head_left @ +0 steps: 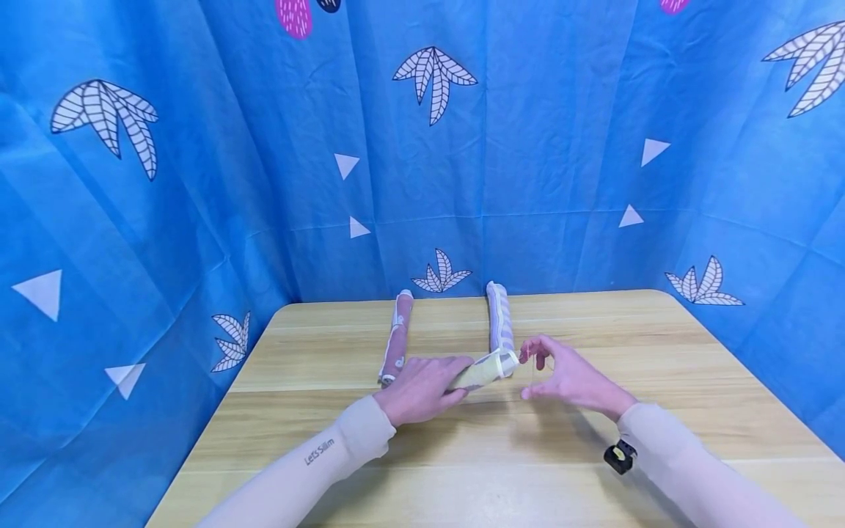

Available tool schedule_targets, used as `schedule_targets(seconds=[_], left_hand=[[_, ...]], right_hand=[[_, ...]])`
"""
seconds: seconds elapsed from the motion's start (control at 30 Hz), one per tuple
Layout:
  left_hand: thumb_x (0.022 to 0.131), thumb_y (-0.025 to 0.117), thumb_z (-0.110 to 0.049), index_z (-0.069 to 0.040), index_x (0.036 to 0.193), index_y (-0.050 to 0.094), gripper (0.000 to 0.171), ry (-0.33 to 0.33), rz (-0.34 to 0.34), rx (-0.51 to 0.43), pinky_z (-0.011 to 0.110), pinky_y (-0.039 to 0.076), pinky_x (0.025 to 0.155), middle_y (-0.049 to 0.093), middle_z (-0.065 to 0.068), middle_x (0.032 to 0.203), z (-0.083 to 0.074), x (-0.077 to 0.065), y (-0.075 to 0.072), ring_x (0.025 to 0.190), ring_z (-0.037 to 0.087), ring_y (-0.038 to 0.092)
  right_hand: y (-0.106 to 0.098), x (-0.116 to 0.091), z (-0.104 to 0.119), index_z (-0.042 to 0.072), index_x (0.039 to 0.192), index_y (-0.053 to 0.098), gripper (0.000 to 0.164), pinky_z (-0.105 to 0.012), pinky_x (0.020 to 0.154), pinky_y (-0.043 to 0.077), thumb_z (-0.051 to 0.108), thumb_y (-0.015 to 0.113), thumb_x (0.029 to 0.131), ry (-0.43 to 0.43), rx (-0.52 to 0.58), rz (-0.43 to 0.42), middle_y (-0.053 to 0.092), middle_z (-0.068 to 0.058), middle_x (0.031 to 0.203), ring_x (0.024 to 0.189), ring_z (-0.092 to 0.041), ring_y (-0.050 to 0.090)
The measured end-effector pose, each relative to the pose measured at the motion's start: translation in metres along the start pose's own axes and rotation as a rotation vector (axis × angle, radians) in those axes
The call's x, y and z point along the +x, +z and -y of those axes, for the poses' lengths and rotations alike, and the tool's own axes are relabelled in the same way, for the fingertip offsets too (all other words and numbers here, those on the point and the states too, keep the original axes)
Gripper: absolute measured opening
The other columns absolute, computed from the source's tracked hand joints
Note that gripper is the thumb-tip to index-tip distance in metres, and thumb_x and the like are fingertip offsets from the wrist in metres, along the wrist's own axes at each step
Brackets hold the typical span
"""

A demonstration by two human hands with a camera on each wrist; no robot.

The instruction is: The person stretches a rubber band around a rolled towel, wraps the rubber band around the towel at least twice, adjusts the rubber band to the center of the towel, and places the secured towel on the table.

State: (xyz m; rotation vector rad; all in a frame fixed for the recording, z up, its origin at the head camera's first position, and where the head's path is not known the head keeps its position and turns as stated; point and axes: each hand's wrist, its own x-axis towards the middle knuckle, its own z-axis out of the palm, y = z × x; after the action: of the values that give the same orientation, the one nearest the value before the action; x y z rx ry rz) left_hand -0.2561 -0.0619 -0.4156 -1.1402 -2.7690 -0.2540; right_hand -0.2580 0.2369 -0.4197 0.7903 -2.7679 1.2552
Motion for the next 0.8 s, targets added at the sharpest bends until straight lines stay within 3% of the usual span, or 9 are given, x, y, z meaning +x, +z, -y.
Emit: schedule_targets(seconds=[0.2, 0.37, 0.47, 0.57, 0.8], left_hand=[[0.098, 0.062, -0.040, -0.025, 0.138, 0.053, 0.044, 0.021, -0.005, -0.040, 0.022, 0.046, 0.064, 0.069, -0.007, 0.114, 0.001, -0.002, -0.003, 0.078, 0.005, 0.059], [0.099, 0.062, -0.040, -0.029, 0.135, 0.053, 0.039, 0.078, -0.003, -0.086, 0.021, 0.043, 0.062, 0.064, -0.013, 0.099, 0.001, -0.002, -0.008, 0.074, 0.005, 0.055], [0.098, 0.062, -0.041, -0.032, 0.135, 0.054, 0.038, 0.107, 0.013, -0.125, 0.022, 0.043, 0.062, 0.061, -0.015, 0.096, 0.003, -0.003, -0.010, 0.073, 0.006, 0.053], [0.098, 0.064, -0.041, -0.035, 0.136, 0.054, 0.040, 0.118, 0.041, -0.164, 0.022, 0.045, 0.067, 0.064, -0.016, 0.104, 0.004, -0.004, -0.011, 0.077, 0.004, 0.055], [0.093, 0.071, -0.032, -0.033, 0.125, 0.063, 0.033, 0.126, 0.098, -0.222, 0.022, 0.048, 0.074, 0.066, -0.019, 0.105, 0.000, -0.002, -0.016, 0.081, 0.002, 0.057]], right_hand=[[0.003, 0.000, 0.010, 0.010, 0.137, 0.043, 0.092, -0.035, 0.087, 0.046, 0.034, 0.094, 0.065, -0.058, 0.048, 0.020, 0.054, -0.004, 0.125, 0.107, -0.027, 0.050], [0.005, 0.001, 0.020, 0.016, 0.144, 0.035, 0.102, -0.042, 0.095, 0.047, 0.041, 0.094, 0.064, -0.074, 0.071, 0.055, 0.052, -0.003, 0.131, 0.112, -0.023, 0.051], [0.006, 0.001, 0.025, 0.019, 0.144, 0.034, 0.104, -0.048, 0.096, 0.048, 0.041, 0.095, 0.063, -0.104, 0.071, 0.076, 0.053, -0.004, 0.133, 0.113, -0.021, 0.053], [0.008, 0.002, 0.030, 0.019, 0.144, 0.034, 0.103, -0.050, 0.095, 0.049, 0.037, 0.095, 0.064, -0.160, 0.064, 0.093, 0.054, -0.005, 0.133, 0.112, -0.024, 0.054], [0.017, 0.004, 0.040, 0.029, 0.135, 0.041, 0.093, -0.040, 0.087, 0.051, 0.052, 0.092, 0.060, -0.135, 0.027, 0.148, 0.058, -0.003, 0.124, 0.103, -0.020, 0.059]])
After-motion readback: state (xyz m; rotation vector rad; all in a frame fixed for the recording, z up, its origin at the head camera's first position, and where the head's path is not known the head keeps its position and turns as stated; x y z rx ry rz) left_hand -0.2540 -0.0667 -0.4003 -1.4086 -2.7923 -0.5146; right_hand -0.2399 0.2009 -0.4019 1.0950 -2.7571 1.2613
